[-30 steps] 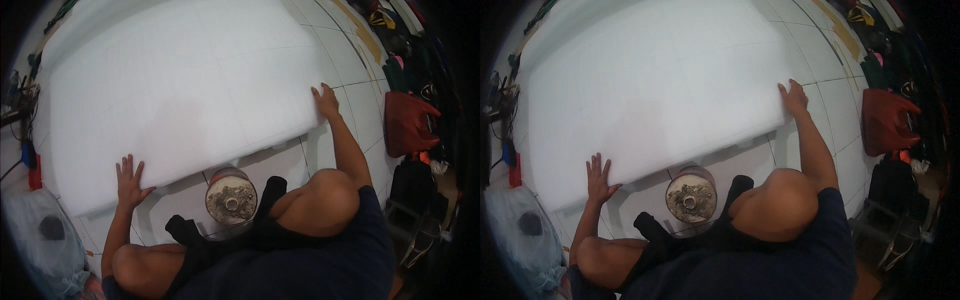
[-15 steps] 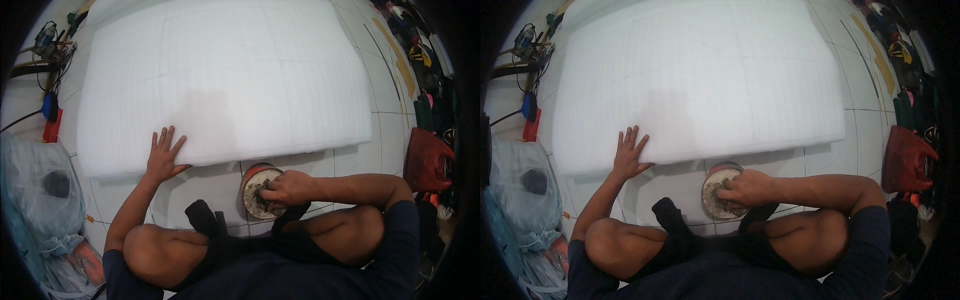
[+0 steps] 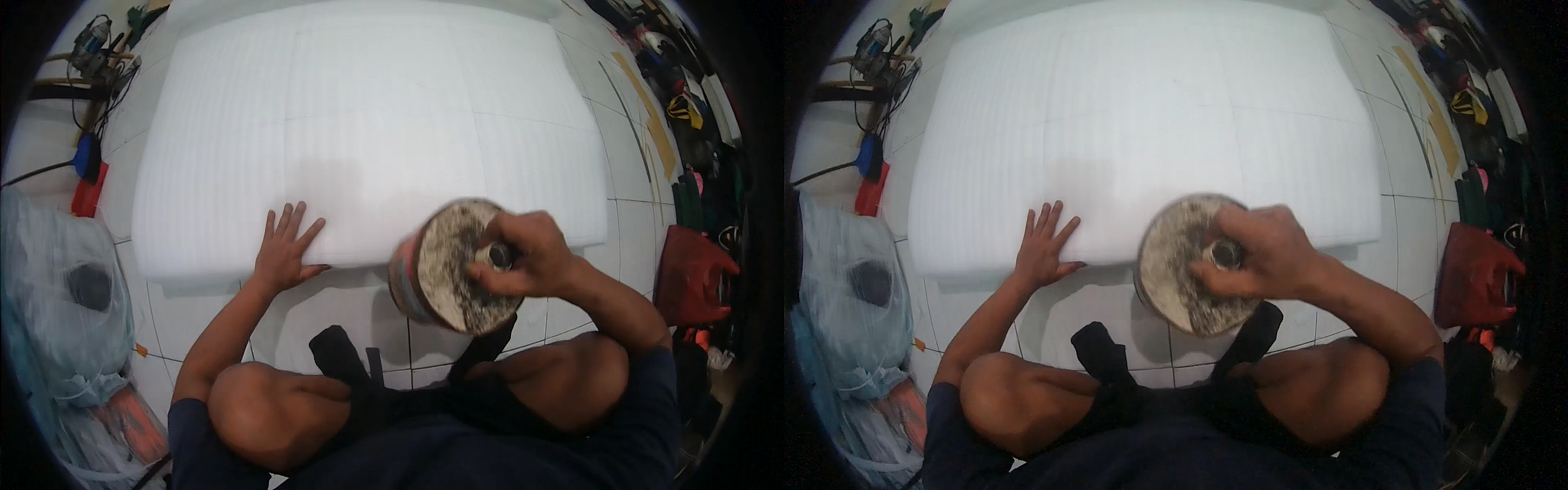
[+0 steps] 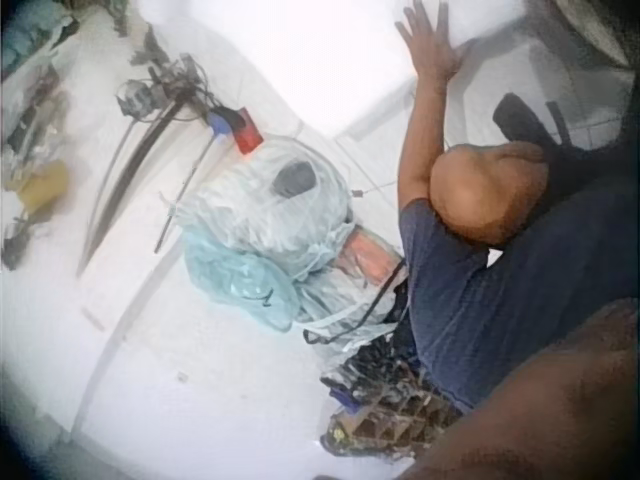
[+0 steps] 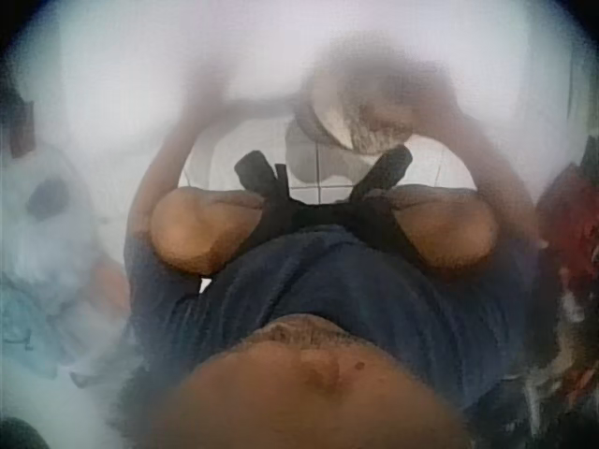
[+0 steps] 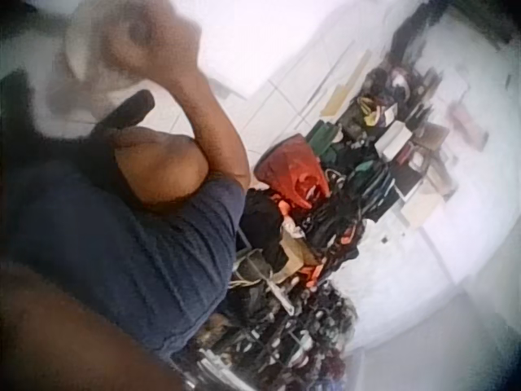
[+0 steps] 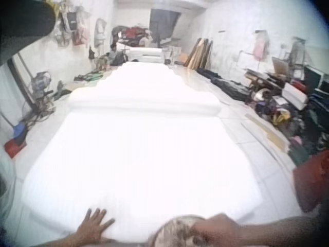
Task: The person cuts a large white foam sheet with scissors, then lifts and stacks the cut pieces. They also pick up a black strap and a small can, moving them around the workspace.
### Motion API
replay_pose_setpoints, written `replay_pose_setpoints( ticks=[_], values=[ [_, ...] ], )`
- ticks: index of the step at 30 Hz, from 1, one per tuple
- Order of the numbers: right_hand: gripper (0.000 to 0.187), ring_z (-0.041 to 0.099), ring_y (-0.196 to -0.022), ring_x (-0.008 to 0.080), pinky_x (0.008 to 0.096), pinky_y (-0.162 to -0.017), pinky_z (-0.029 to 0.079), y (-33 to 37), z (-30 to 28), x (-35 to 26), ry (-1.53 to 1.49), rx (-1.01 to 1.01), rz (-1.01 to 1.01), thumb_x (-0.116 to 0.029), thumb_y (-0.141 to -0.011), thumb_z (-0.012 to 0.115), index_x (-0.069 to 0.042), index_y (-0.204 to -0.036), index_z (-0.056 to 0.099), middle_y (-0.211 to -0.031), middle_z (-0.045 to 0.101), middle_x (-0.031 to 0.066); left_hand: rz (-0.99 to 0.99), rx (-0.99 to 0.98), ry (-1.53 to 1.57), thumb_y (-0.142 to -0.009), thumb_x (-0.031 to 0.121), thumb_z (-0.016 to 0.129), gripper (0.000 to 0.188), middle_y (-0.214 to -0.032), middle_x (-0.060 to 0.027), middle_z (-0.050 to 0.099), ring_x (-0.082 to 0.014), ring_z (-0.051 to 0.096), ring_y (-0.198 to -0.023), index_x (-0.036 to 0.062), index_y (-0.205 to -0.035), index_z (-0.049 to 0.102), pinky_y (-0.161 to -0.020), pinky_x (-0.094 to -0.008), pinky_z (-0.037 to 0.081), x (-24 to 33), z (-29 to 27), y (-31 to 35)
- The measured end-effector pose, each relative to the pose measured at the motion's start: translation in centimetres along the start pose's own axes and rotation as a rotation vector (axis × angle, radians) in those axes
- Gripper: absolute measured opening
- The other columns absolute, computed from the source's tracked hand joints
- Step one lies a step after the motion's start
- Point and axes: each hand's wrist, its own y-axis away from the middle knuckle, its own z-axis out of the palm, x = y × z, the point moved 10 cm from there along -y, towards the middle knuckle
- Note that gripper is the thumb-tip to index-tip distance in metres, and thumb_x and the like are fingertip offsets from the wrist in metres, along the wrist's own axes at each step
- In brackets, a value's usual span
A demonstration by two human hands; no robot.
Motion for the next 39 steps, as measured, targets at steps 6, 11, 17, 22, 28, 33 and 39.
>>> replay_pose_setpoints(
  ticks=[6, 11, 17, 22, 28, 33, 39],
  values=[
    [0.029, 0.062, -0.051, 0.0245, 0.0341, -0.047, 0.048, -6.2, -2.2, 2.6, 0.115, 0.212, -0.141, -0.029, -0.078, 0.075, -0.006, -0.083, 0.058, -0.062, 0.061, 0.0096, -0.001, -0.069, -0.010, -0.073, 0.063, 0.067, 0.088, -0.154, -0.0238, 0.023, -0.0443, 0.023, -0.141, 0.0209, -0.145, 0.041, -0.114, -0.0618, 0.013, -0.2, 0.4, -0.8],
    [0.036, 0.064, -0.059, 0.0310, 0.0418, -0.054, 0.051, -12.1, 1.0, 10.6, 0.196, -0.012, 0.012, -0.044, -0.080, 0.067, -0.010, -0.091, 0.060, -0.068, 0.064, 0.0114, 0.001, -0.138, -0.003, -0.067, 0.065, 0.070, 0.093, -0.153, -0.0272, 0.023, -0.0476, 0.023, -0.140, 0.0201, -0.144, 0.044, -0.112, -0.0649, 0.010, -0.7, 1.7, -1.2],
    [0.041, 0.064, -0.064, 0.0346, 0.0458, -0.058, 0.051, -14.0, 2.3, 11.0, 0.162, -0.114, 0.099, -0.046, -0.081, 0.067, -0.010, -0.098, 0.056, -0.071, 0.066, 0.0119, -0.012, -0.336, 0.012, -0.073, 0.072, 0.060, 0.093, -0.154, -0.0303, 0.015, -0.0473, 0.009, -0.144, 0.0159, -0.145, 0.042, -0.112, -0.0661, 0.004, -0.4, 1.1, -1.5],
    [0.047, 0.064, -0.082, 0.0336, 0.0447, -0.072, 0.051, -12.5, -0.1, 9.8, 0.056, -0.249, 0.272, -0.042, -0.086, 0.065, -0.009, -0.118, 0.054, -0.089, 0.066, 0.0165, -0.081, -0.793, -0.233, -0.082, 0.061, 0.059, 0.079, -0.154, -0.0190, 0.028, -0.0410, 0.024, -0.142, 0.0156, -0.145, 0.042, -0.113, -0.0602, 0.016, 0.8, -4.0, -3.7],
    [0.058, 0.057, -0.113, 0.0329, 0.0434, -0.094, 0.046, 2.6, -10.2, -0.2, -0.290, -0.030, 0.651, -0.032, -0.088, 0.064, -0.011, -0.138, 0.045, -0.127, 0.058, 0.0163, -0.394, -0.658, 0.676, -0.087, 0.047, 0.061, 0.059, -0.122, -0.0222, 0.061, -0.0353, 0.059, -0.112, 0.0058, -0.130, 0.055, -0.097, -0.0415, 0.045, 16.4, -18.8, -6.8],
    [0.046, 0.065, -0.094, 0.0244, 0.0353, -0.081, 0.053, 29.3, -25.8, -5.9, -0.356, 0.443, 1.228, -0.020, -0.084, 0.071, -0.008, -0.126, 0.057, -0.106, 0.065, 0.0158, -0.393, -0.733, 0.946, -0.088, 0.050, 0.059, 0.060, -0.120, -0.0215, 0.062, -0.0351, 0.060, -0.112, 0.0026, -0.125, 0.058, -0.097, -0.0404, 0.046, 27.1, -31.5, -4.4],
    [0.050, 0.065, -0.083, 0.0319, 0.0413, -0.075, 0.052, 58.6, -38.1, -9.8, 0.009, 0.657, 1.722, -0.026, -0.082, 0.072, -0.004, -0.123, 0.054, -0.088, 0.066, 0.0169, -0.560, -0.857, 0.489, -0.083, 0.054, 0.060, 0.058, -0.114, -0.0195, 0.066, -0.0371, 0.060, -0.111, 0.0045, -0.112, 0.067, -0.097, -0.0427, 0.046, 22.8, -34.8, -2.5]
  ],
)
